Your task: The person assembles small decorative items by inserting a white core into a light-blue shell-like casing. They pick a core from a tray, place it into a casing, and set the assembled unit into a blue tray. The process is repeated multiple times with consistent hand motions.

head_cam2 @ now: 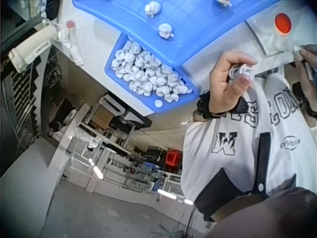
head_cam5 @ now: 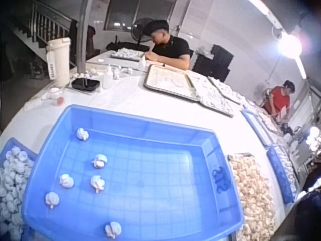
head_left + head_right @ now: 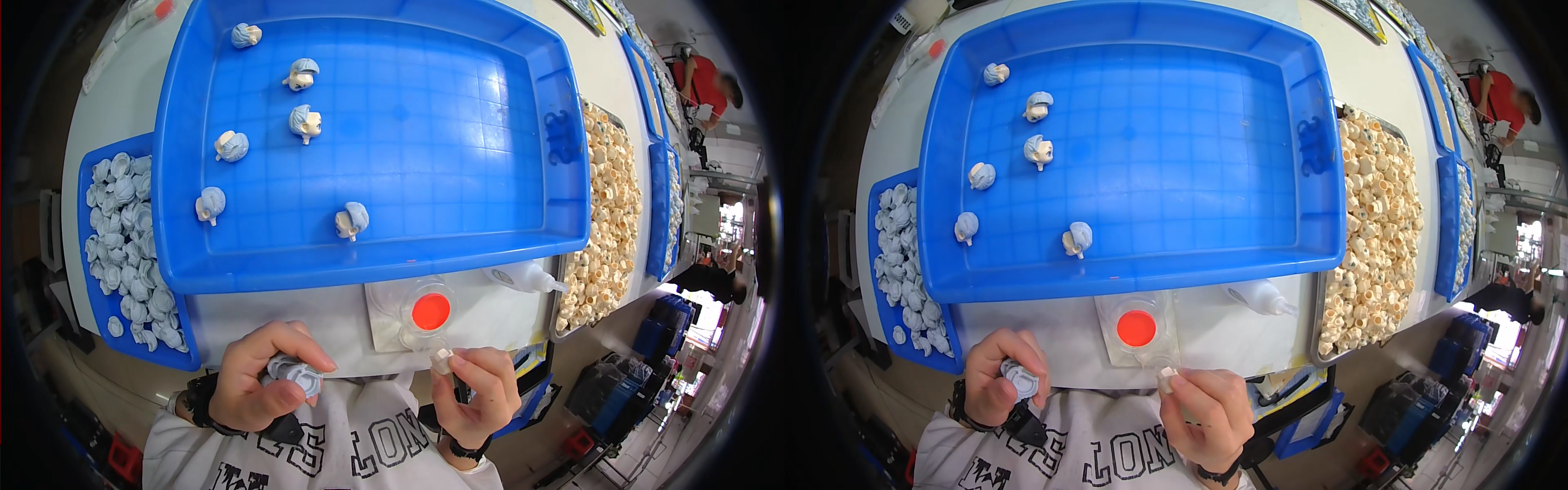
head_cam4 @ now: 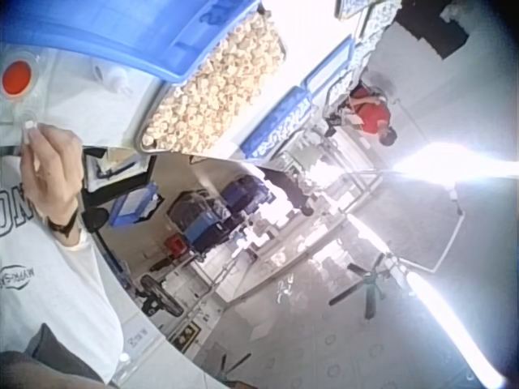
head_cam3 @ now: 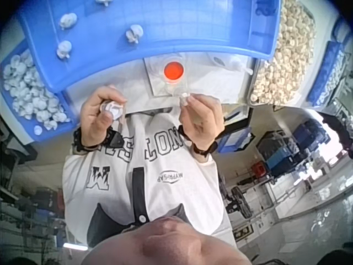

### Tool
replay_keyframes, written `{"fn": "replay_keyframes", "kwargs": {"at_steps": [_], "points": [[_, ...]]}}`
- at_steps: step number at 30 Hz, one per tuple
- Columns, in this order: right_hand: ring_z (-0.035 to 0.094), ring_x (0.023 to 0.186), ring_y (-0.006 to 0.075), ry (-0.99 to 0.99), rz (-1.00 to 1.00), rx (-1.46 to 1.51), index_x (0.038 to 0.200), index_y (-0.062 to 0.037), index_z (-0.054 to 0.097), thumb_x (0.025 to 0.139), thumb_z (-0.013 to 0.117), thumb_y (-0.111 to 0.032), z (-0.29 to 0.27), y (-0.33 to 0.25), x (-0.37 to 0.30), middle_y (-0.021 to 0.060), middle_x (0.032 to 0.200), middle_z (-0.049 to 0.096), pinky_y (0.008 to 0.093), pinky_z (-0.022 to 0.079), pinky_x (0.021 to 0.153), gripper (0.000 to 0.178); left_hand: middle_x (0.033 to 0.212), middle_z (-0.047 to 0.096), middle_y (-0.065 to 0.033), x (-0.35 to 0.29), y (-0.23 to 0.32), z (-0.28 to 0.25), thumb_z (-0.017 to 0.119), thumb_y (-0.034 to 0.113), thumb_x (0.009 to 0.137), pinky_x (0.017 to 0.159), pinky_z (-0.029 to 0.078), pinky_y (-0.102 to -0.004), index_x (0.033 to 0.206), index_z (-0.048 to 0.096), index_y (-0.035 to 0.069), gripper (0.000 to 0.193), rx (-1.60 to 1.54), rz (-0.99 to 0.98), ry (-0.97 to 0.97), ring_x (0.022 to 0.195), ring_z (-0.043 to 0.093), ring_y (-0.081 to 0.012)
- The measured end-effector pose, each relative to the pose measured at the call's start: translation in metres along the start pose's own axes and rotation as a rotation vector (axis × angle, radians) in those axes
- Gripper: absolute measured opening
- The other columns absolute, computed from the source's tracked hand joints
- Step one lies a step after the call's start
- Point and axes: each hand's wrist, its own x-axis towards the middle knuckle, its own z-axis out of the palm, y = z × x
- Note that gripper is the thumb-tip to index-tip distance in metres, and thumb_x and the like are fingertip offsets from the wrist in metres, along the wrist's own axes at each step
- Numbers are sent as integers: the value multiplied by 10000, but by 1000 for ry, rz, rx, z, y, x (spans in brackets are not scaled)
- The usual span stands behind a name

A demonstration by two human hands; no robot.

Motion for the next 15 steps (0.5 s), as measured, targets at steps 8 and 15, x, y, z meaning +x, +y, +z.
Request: {"fn": "replay_keyframes", "kwargs": {"at_steps": [8, 15], "points": [[587, 685, 216, 11, -2, -9, 894, -22, 601, 606, 694, 34, 1, 4, -5, 131, 800, 614, 274, 460, 575, 308, 841, 550, -111, -2, -3, 5, 612, 304, 863, 603, 415, -217, 1062, 438, -23, 420, -77, 15, 31, 672, 528, -95], [583, 641, 237, 71, -47, 86, 909, 0, 612, 550, 687, 90, -3, 4, -2, 126, 823, 620, 304, 470, 547, 377, 848, 567, -121, -2, -8, 5, 636, 266, 851, 642, 413, -223, 1037, 415, -6, 397, -165, 43, -16, 726, 529, -104]]}}
